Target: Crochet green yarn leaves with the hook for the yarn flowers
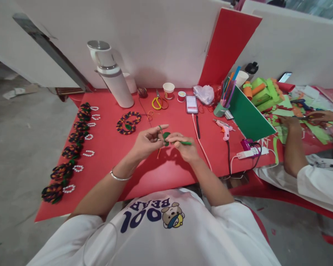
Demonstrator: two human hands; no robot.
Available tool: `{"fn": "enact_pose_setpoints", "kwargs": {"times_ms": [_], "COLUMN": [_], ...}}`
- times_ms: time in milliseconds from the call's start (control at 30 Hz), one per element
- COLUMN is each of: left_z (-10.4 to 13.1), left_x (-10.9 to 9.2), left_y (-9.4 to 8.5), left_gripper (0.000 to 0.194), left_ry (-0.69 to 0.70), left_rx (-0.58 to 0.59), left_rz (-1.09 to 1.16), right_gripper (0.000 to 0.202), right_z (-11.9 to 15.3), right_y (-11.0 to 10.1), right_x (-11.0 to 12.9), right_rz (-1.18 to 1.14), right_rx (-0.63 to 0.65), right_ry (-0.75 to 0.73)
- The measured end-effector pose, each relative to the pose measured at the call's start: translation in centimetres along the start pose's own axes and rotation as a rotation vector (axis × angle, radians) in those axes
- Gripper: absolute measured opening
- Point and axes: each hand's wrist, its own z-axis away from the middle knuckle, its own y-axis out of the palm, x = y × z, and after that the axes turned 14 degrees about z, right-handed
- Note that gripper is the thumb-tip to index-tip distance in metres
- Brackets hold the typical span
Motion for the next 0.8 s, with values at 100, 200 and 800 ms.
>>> {"fn": "enact_pose_setpoints", "kwargs": {"times_ms": [100, 200, 800], "left_z": [0.3, 0.6, 0.4], "left_x": [1.2, 2.3, -0.9], "left_y": [0.9, 1.4, -1.0], "left_gripper": [0.076, 0.075, 0.075], "left_ry": [0.043, 0.078, -0.103], "left_rx": [-0.056, -0.122, 0.019], "left_rz": [-0.031, -0.052, -0.078], "right_gripper": [0.029, 0.019, 0.029], "right_z": [1.1, 1.7, -0.1], "right_y": [1.9, 2.5, -2.5], "right_x": [-0.3, 0.5, 0.0], "right_rz": [0.174, 0.412, 0.066], "right_rx": [-0.219, -0.323, 0.022], "right_ry": [-0.040, -0.145, 0.044]}}
